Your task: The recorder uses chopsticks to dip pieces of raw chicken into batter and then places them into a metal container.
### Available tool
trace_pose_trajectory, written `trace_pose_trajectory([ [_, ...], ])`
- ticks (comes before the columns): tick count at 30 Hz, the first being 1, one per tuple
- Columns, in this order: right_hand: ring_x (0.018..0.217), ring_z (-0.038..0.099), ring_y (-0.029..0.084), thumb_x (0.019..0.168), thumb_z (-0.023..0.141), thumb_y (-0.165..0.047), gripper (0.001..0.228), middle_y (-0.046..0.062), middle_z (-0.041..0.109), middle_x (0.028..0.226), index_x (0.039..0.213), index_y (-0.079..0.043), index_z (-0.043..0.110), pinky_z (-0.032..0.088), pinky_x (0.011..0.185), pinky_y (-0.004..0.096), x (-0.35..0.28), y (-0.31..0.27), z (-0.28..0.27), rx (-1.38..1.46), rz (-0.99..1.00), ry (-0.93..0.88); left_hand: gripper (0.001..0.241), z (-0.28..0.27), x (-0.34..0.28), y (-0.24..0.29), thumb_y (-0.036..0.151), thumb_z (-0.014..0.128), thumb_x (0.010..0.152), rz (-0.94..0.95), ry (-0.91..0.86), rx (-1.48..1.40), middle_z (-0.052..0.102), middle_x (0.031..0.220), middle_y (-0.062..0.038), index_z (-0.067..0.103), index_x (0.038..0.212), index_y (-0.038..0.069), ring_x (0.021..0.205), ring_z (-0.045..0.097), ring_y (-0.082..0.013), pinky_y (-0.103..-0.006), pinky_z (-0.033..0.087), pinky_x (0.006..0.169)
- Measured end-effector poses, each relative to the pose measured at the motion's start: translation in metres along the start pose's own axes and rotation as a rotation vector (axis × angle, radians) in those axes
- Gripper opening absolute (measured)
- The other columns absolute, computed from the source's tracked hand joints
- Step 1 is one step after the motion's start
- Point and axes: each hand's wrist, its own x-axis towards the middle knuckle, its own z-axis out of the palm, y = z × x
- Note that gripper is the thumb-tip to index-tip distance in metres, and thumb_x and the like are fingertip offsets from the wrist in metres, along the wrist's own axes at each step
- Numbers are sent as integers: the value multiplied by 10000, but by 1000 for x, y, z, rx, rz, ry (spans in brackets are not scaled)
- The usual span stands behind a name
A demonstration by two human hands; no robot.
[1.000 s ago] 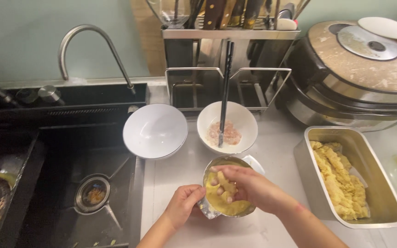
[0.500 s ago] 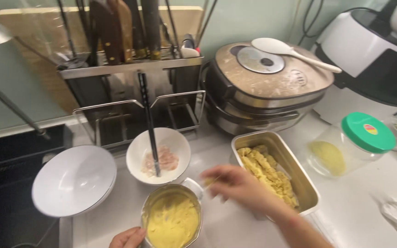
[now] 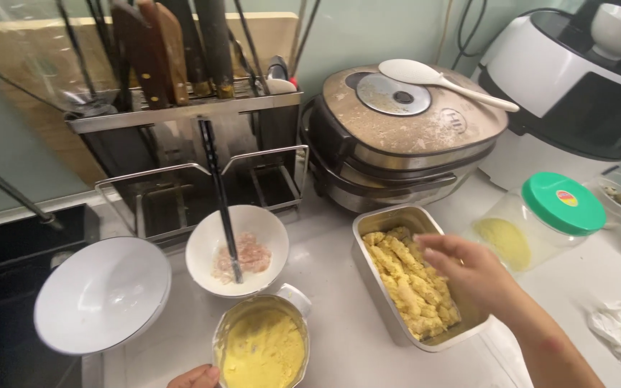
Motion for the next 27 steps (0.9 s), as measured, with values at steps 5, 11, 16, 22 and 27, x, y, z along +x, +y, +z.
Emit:
trace_pose_trajectory([
  [5,886,672,87,929,660,-289,409,25,766,997,1254,-54,741,528,737,251,23,-121,65,241,-194,-157,325,-2,-28,23,226,645,925,48,25,-13,753,708,-75,808,963,-51,635,650,-110,-259,483,626],
  [11,655,547,57,870,733,-444,495,-16,663,840,1216,-91,761,437,558,226,97,-198,200,216,-201,-337,328,29,-76,93,248,644,977,4,28,-102,612,555,-3,779,854,-24,404,461,-77,-269,320,387],
  [16,600,450,80,890,775,-460,465,-9,551,701,931,3,782,377,526,262,111,-223,238,13,-266,-357,330,36,-89,116,243,625,1026,-5,-61,-287,631,660,4,734,883,-33,421,436,-54,-259,304,380],
  [22,604,647,99,906,672,-449,416,43,770,700,820,-80,844,539,593,266,48,-234,164,-259,-340,-340,313,43,-104,136,229,573,1020,29,-145,-340,764,884,-66,719,972,-44,720,685,-91,-266,578,652],
  [27,600,698,136,875,715,-287,225,31,809,727,958,-118,838,591,582,310,34,-188,140,-211,-570,-226,330,42,-107,142,240,560,1021,66,-175,-293,763,887,-70,728,989,-42,755,693,-113,-280,600,713],
])
